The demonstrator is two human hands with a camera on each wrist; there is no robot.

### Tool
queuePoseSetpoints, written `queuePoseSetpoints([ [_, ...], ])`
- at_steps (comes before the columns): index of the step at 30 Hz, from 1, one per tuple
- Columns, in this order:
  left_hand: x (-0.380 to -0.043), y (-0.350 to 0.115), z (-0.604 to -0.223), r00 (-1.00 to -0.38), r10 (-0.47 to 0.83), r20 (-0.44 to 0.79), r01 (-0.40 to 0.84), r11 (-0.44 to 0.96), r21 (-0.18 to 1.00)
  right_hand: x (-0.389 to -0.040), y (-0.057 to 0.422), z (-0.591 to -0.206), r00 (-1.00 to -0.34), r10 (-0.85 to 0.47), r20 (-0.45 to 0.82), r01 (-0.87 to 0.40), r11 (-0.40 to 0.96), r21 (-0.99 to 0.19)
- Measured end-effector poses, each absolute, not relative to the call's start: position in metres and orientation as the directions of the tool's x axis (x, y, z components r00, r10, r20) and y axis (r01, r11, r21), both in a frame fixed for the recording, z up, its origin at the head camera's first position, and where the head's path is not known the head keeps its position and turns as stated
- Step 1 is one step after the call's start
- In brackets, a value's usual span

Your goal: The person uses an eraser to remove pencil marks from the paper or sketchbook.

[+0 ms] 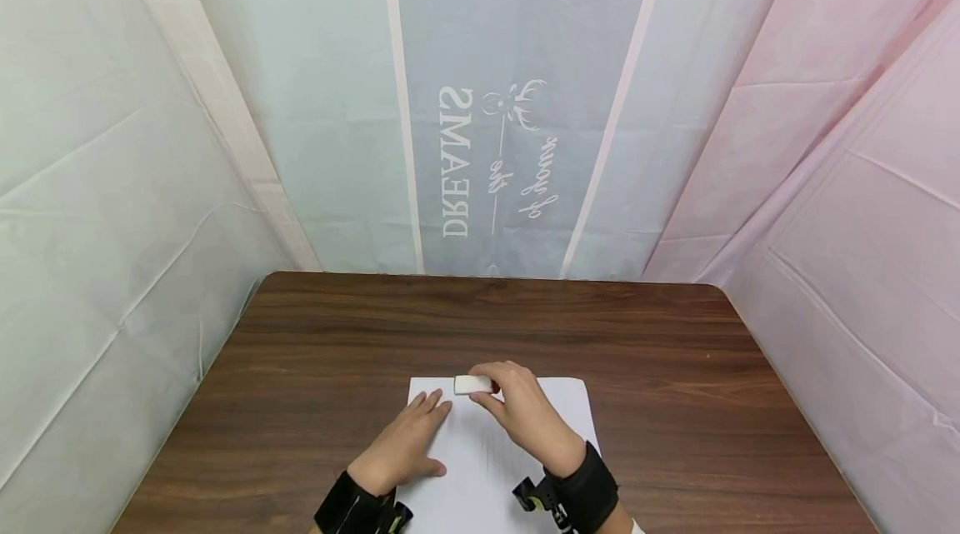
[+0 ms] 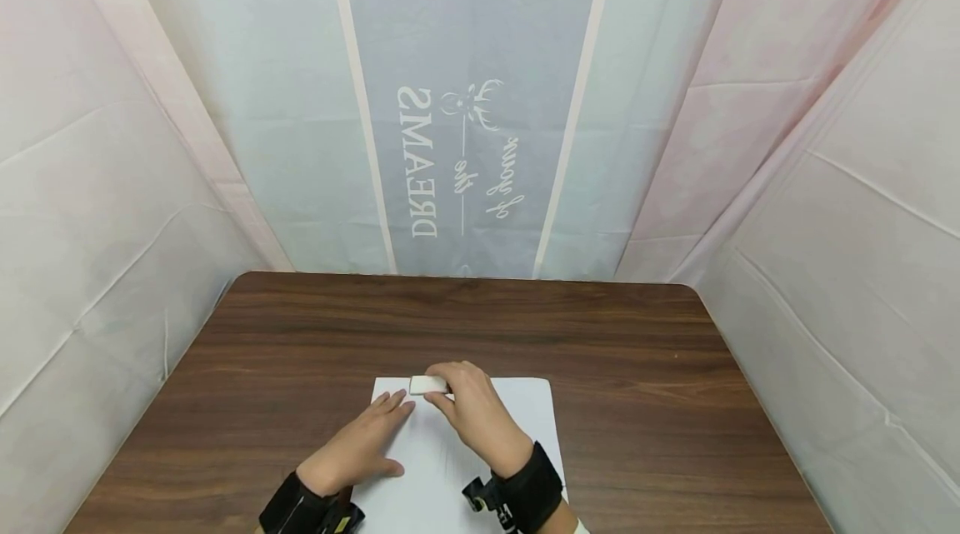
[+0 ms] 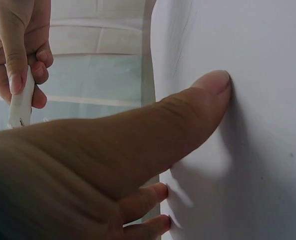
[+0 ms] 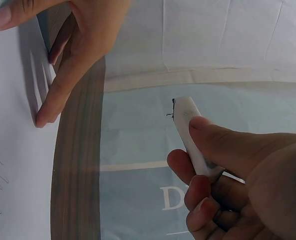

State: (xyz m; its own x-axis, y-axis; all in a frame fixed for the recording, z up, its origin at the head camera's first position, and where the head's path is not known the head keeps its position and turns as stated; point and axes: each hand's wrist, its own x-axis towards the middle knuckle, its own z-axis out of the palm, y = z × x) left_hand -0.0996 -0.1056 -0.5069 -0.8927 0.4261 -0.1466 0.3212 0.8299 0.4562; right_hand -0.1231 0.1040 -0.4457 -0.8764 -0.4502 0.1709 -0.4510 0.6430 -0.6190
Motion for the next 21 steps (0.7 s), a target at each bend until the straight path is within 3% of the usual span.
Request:
queuePoseSetpoints([
  [21, -0.111, -0.104, -0.511, -0.895, 0.421, -0.15, 0.323, 0.842, 0.433, -0.125, 0.107, -0.446, -0.883, -0.425, 0.198, -0.45, 0.652, -0.61],
])
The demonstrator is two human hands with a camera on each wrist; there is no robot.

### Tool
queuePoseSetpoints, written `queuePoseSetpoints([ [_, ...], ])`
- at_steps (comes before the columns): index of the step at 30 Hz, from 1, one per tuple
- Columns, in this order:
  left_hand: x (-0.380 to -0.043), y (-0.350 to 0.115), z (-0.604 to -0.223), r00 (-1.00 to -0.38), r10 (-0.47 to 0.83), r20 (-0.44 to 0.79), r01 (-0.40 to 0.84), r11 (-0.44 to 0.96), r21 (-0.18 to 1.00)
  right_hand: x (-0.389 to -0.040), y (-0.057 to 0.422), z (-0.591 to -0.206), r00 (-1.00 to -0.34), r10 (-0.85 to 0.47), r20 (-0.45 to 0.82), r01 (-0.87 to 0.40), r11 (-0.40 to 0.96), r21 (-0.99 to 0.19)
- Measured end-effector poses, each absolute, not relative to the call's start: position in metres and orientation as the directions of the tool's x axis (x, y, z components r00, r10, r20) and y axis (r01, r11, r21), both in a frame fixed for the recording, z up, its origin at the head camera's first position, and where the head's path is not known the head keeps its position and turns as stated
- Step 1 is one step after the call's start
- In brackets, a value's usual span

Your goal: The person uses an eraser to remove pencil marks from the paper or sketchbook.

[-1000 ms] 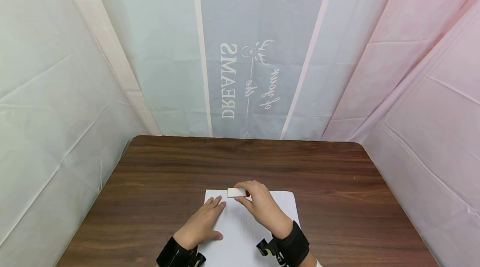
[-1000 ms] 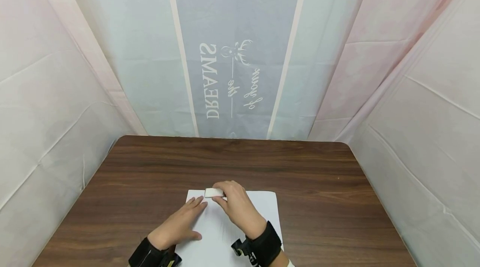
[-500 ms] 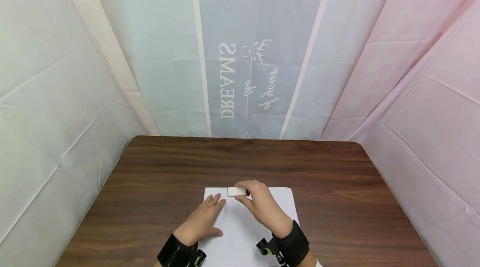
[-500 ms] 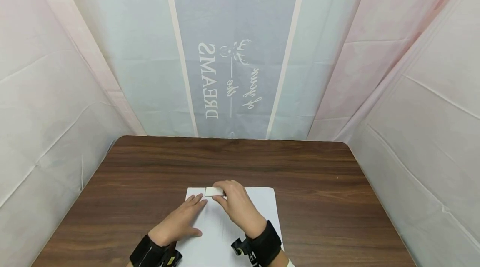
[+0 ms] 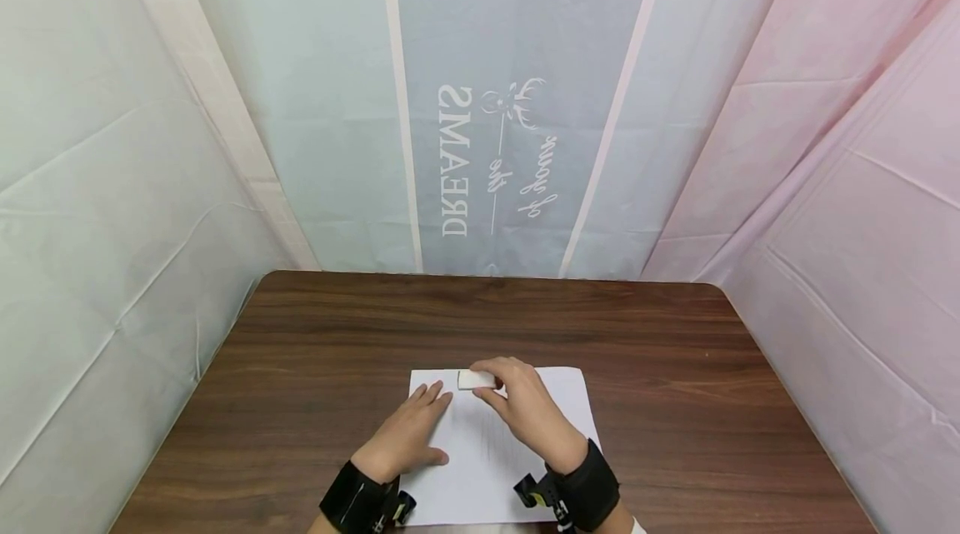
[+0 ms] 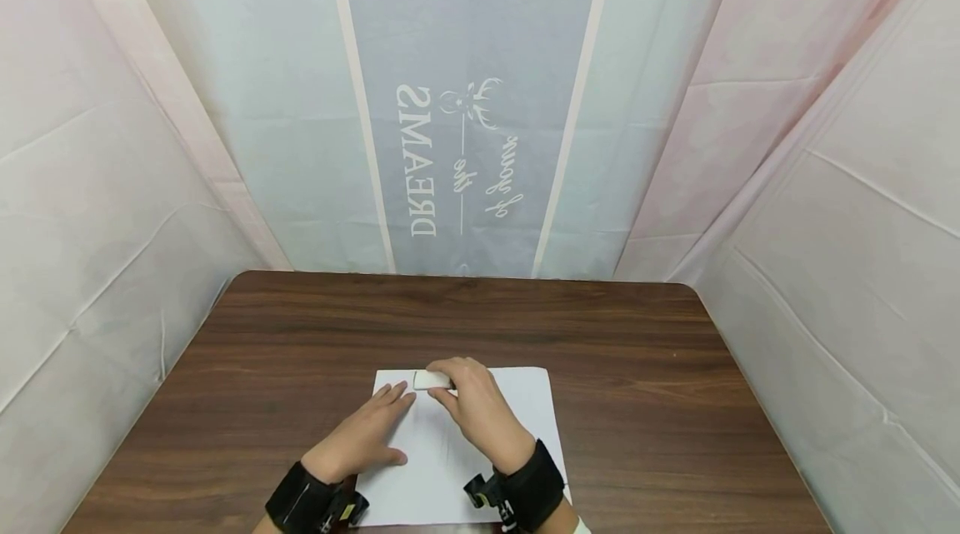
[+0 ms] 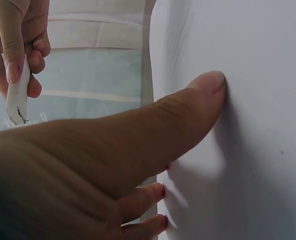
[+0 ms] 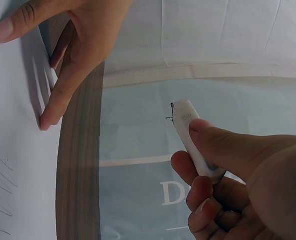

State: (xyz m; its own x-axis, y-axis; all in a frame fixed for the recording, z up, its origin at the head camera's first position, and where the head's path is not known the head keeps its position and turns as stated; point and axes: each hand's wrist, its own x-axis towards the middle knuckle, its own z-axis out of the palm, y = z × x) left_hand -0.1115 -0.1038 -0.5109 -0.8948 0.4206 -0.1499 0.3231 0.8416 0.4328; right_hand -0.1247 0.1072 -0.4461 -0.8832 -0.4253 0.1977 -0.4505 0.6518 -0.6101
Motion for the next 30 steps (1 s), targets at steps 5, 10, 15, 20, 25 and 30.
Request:
queuePoseSetpoints([
  [5, -0.114, -0.1032, -0.5124, -0.898, 0.414, -0.153, 0.315, 0.844, 0.435, -0.1258, 0.1078, -0.4457, -0.889, -0.415, 0.192, -0.439, 0.659, -0.61],
  [10, -0.1168, -0.1018, -0.5126, -0.9, 0.409, -0.148, 0.308, 0.84, 0.447, -0.1262, 0.1083, -0.4451, -0.889, -0.416, 0.191, -0.439, 0.655, -0.615],
  [15, -0.1193, -0.1008, -0.5122, -0.904, 0.402, -0.148, 0.298, 0.839, 0.456, -0.1268, 0.109, -0.4452, -0.887, -0.415, 0.204, -0.446, 0.655, -0.609],
  [20, -0.1211, -0.1012, -0.5121, -0.903, 0.398, -0.162, 0.285, 0.837, 0.467, -0.1275, 0.1097, -0.4453, -0.887, -0.41, 0.212, -0.448, 0.654, -0.61],
  [25, -0.1209, -0.1015, -0.513, -0.902, 0.396, -0.173, 0.276, 0.835, 0.476, -0.128, 0.1115, -0.4451, -0.888, -0.404, 0.221, -0.449, 0.656, -0.607],
  [30, -0.1212, -0.1017, -0.5153, -0.903, 0.395, -0.171, 0.273, 0.833, 0.482, -0.1286, 0.113, -0.4446, -0.889, -0.402, 0.222, -0.447, 0.649, -0.616],
])
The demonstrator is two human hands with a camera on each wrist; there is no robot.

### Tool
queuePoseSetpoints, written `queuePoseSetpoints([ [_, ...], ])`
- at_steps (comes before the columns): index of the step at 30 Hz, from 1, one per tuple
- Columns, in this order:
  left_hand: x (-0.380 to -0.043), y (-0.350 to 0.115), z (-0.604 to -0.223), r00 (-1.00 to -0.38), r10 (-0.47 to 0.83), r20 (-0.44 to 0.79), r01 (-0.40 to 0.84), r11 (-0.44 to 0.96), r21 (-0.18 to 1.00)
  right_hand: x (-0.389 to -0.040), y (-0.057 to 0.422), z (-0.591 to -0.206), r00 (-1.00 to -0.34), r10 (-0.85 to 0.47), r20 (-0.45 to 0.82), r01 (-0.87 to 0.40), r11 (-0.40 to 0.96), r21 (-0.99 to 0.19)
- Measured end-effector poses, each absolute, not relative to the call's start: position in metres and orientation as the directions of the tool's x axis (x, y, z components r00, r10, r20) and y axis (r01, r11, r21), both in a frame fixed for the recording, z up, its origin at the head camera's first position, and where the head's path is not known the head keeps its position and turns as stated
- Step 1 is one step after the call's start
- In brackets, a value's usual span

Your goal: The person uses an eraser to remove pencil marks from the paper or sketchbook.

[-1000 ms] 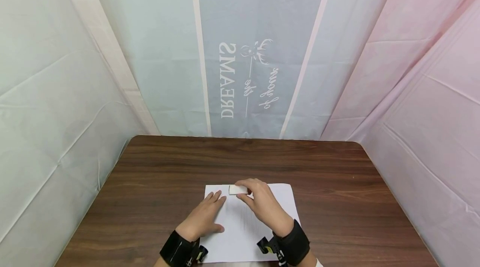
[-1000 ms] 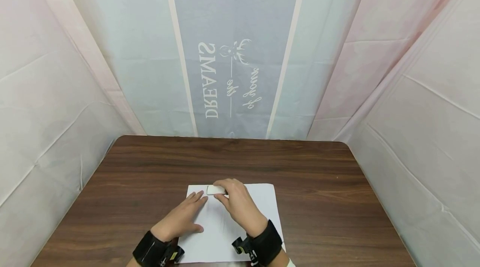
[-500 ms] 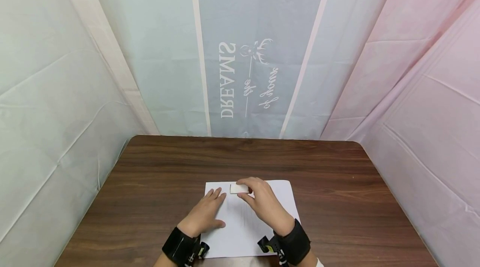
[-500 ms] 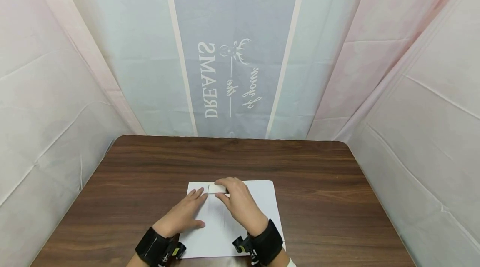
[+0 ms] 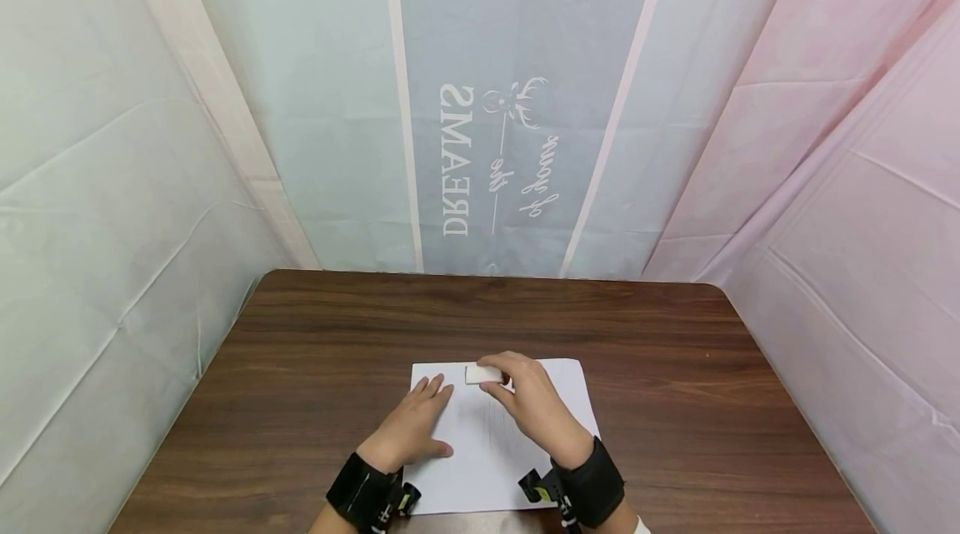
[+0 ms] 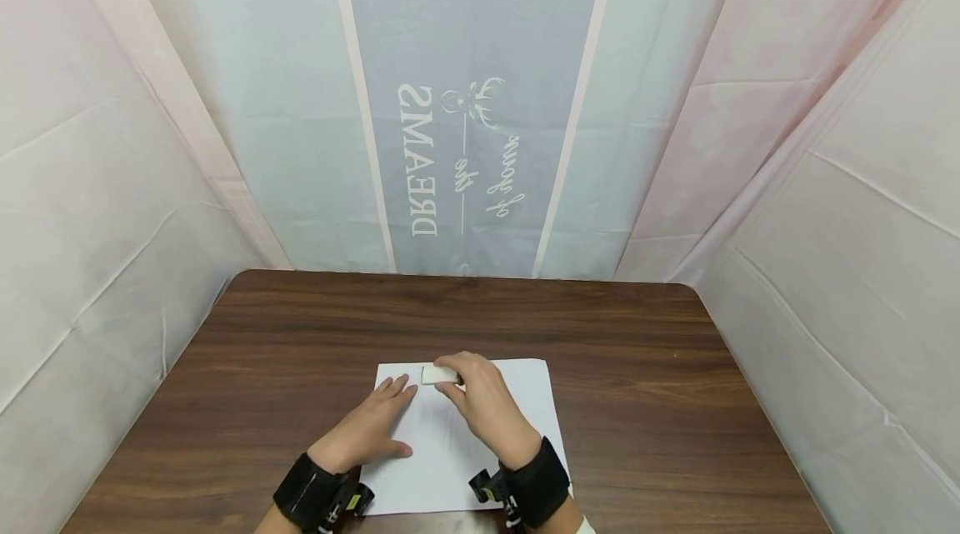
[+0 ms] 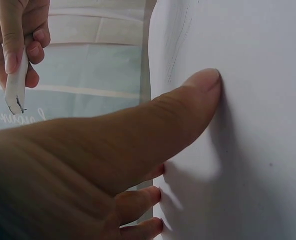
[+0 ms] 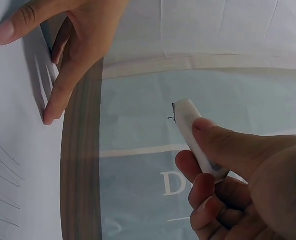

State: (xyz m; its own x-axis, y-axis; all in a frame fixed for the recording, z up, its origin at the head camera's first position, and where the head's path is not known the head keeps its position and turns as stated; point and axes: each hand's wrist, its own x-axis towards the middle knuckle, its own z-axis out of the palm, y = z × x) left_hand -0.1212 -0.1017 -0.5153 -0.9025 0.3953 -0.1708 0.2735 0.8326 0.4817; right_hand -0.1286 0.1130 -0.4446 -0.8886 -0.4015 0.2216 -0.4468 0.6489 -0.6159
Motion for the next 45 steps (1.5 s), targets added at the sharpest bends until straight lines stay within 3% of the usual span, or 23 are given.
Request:
queuePoseSetpoints([
  [45, -0.122, -0.102, -0.519, -0.899, 0.409, -0.155, 0.288, 0.82, 0.495, -0.15, 0.122, -0.474, -0.908, -0.385, 0.166, -0.403, 0.69, -0.602],
])
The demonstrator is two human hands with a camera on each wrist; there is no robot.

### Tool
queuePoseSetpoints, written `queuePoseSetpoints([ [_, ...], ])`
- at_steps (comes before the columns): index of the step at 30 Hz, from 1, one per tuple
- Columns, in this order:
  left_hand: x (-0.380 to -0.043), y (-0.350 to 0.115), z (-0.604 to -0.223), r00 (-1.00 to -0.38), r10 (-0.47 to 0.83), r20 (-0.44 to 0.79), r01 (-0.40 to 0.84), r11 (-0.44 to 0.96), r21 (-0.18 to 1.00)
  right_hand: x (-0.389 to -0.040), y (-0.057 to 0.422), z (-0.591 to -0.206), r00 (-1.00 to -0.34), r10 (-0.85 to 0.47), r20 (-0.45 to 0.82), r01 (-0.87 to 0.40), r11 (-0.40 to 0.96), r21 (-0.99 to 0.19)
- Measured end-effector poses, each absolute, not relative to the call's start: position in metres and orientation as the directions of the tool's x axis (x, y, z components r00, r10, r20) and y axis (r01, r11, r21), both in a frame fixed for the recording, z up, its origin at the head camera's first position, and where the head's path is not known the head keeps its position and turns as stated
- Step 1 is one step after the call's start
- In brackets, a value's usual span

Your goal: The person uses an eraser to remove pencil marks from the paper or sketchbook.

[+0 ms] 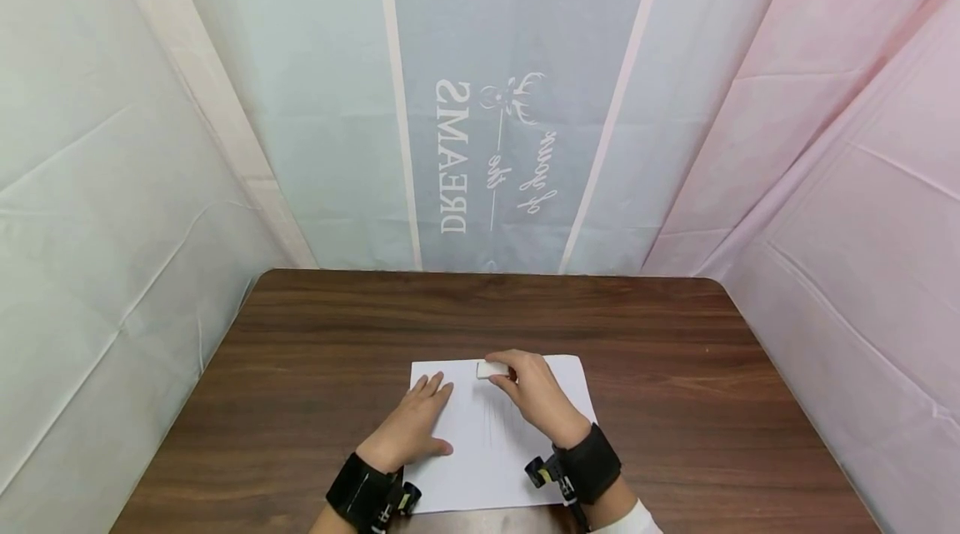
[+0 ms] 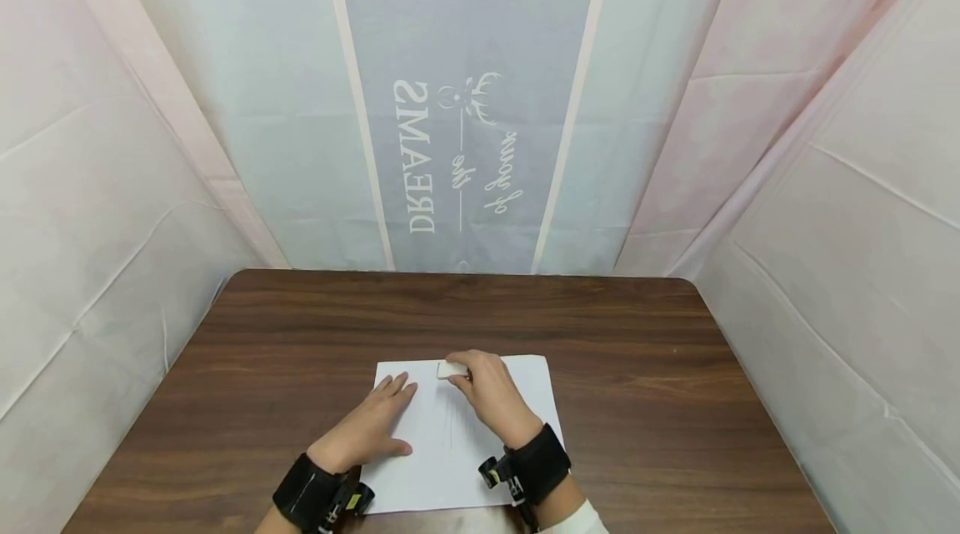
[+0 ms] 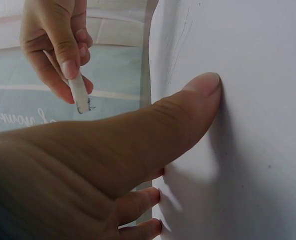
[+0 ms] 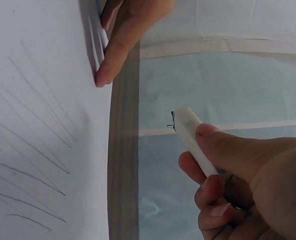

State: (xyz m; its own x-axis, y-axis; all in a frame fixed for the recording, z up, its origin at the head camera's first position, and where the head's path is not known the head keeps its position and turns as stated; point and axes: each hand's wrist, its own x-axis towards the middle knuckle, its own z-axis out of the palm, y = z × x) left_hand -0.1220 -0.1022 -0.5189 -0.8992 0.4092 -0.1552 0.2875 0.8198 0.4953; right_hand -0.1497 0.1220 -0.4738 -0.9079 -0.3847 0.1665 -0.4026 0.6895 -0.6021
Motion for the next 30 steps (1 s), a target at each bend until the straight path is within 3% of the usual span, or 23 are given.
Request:
queuePoseSetpoints([
  [30, -0.121, -0.102, -0.515, -0.898, 0.414, -0.148, 0.286, 0.806, 0.518, -0.151, 0.113, -0.497, -0.902, -0.43, 0.05, -0.375, 0.719, -0.586],
])
